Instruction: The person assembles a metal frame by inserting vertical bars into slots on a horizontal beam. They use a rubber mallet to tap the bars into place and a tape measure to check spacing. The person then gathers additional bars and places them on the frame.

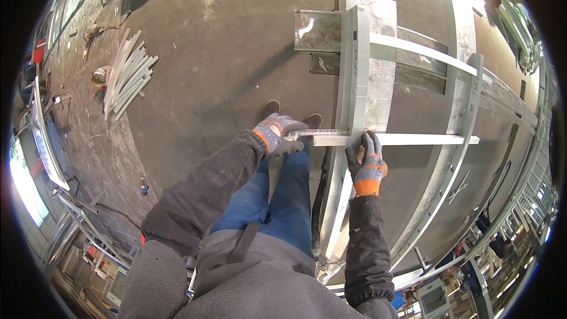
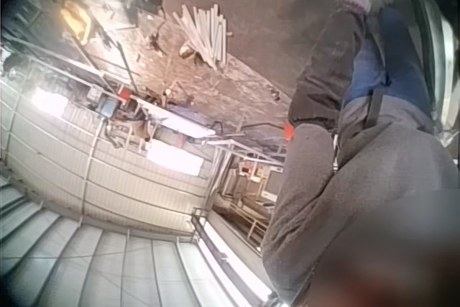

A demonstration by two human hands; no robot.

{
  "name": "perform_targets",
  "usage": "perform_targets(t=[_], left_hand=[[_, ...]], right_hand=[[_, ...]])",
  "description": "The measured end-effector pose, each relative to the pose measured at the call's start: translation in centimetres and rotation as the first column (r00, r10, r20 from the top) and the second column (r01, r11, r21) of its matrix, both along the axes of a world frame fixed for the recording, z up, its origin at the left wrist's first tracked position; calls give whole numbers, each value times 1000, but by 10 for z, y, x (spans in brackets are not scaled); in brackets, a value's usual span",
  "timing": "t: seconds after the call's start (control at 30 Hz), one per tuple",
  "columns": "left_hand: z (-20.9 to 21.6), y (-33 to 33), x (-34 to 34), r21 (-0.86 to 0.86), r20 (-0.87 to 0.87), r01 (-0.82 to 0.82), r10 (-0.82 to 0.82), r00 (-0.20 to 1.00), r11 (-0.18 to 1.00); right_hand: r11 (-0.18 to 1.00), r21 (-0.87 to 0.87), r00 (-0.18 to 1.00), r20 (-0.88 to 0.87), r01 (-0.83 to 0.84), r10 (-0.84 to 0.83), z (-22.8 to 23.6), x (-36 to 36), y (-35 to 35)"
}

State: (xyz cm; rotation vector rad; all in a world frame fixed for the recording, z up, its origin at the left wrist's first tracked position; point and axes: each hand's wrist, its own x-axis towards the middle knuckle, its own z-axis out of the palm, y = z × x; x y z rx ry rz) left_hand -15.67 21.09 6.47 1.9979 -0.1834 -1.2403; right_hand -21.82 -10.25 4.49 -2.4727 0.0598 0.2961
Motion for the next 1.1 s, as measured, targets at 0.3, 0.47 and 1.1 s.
perform_targets(t=[0.3,0.47,1.1], left_hand=[[-3,-15,-17,-85,-44,-412,410,911,907],[10,-46,-12,-9,-11,-422,422,906,906],[7,-163,21,568,86,41,-109,990,822]], right_hand=[[991,131,998,40,41,-47,23,7,-3],[694,78,697,-8,716,-717,49,-52,-46],[883,136,893,-103,450,-439,69,-52,-269]])
